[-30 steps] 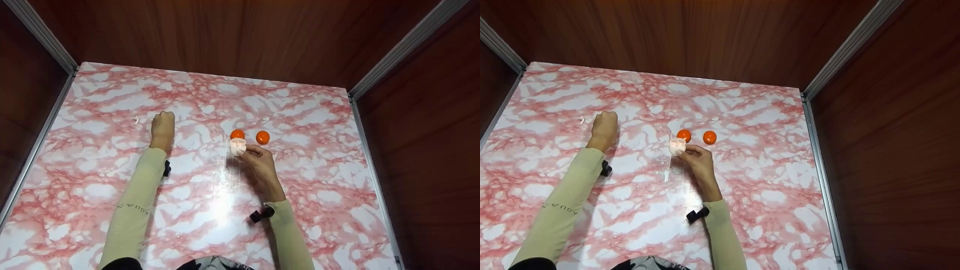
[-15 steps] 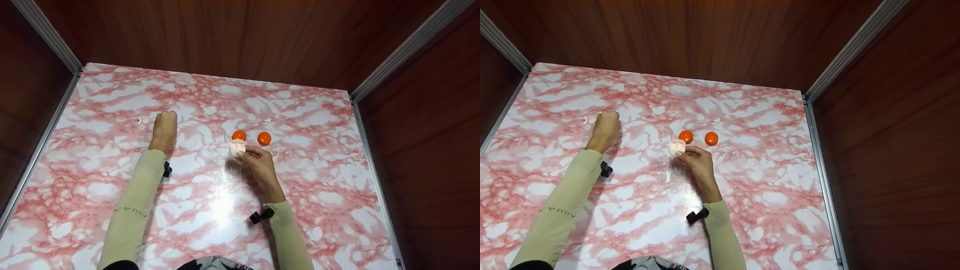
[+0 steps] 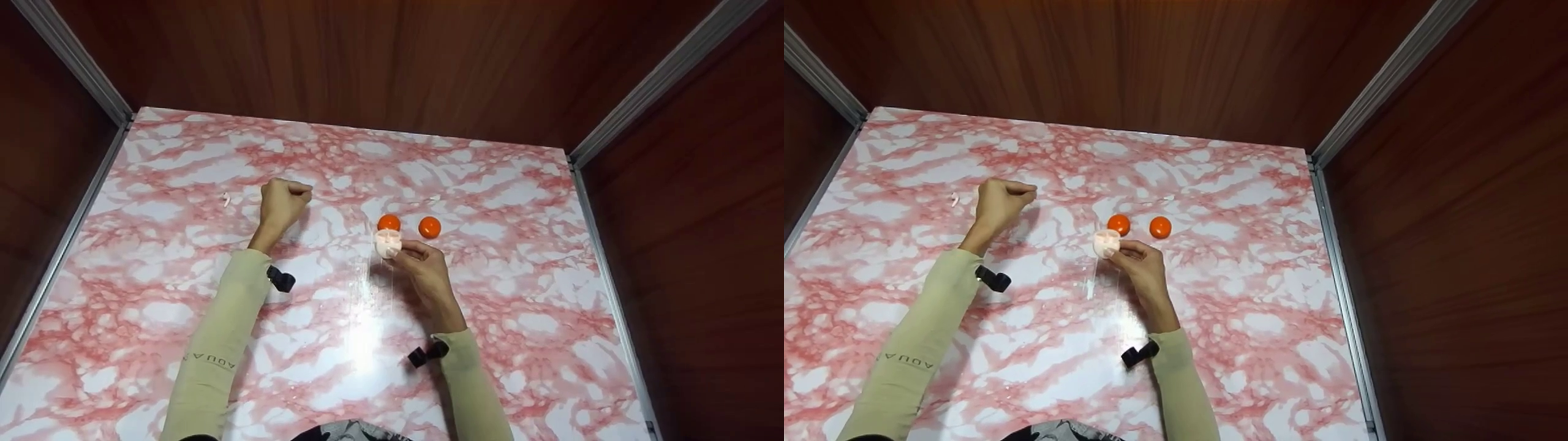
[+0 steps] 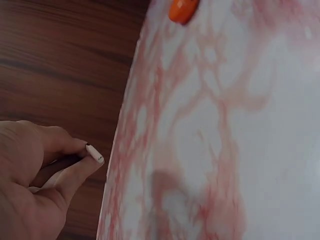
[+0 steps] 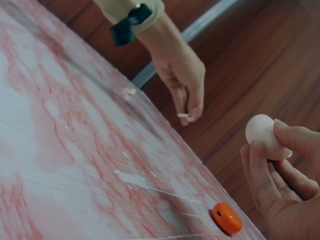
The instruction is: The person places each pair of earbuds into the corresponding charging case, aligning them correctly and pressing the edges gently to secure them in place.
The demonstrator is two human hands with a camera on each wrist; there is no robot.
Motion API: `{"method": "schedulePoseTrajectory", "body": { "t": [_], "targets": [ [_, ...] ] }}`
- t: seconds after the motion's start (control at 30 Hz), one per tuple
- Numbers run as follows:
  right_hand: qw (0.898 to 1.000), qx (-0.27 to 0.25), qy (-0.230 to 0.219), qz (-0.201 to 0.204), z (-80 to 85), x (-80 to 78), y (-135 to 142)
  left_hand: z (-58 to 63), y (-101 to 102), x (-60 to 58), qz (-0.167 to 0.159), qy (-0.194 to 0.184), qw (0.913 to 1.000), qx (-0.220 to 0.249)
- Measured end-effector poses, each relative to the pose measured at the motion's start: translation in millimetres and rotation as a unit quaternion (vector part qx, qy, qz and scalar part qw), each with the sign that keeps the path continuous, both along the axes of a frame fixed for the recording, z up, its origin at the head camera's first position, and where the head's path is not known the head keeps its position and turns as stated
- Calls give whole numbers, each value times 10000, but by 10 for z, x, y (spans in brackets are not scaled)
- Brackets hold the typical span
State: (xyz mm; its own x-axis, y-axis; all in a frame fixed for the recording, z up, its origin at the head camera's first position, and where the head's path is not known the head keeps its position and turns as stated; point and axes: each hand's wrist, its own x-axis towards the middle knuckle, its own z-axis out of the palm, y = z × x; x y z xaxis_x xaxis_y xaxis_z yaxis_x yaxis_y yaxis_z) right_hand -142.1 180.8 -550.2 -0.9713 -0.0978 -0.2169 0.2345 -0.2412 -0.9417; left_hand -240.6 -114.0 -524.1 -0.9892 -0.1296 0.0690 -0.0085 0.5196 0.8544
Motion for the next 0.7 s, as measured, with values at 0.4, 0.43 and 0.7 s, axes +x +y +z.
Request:
{"method": "schedulePoseTrajectory", "body": {
  "t": [0.4,0.43,0.7],
  "targets": [
    [9993,362,52,81,-22,6,32,234,344,133,-674,-1102,9251,3571],
    [9992,376,63,82,-23,6,34,247,379,147,-715,-1186,9161,3762],
    [9996,251,113,85,1,5,32,292,664,255,-1030,-1499,8430,5062]
  ]
}}
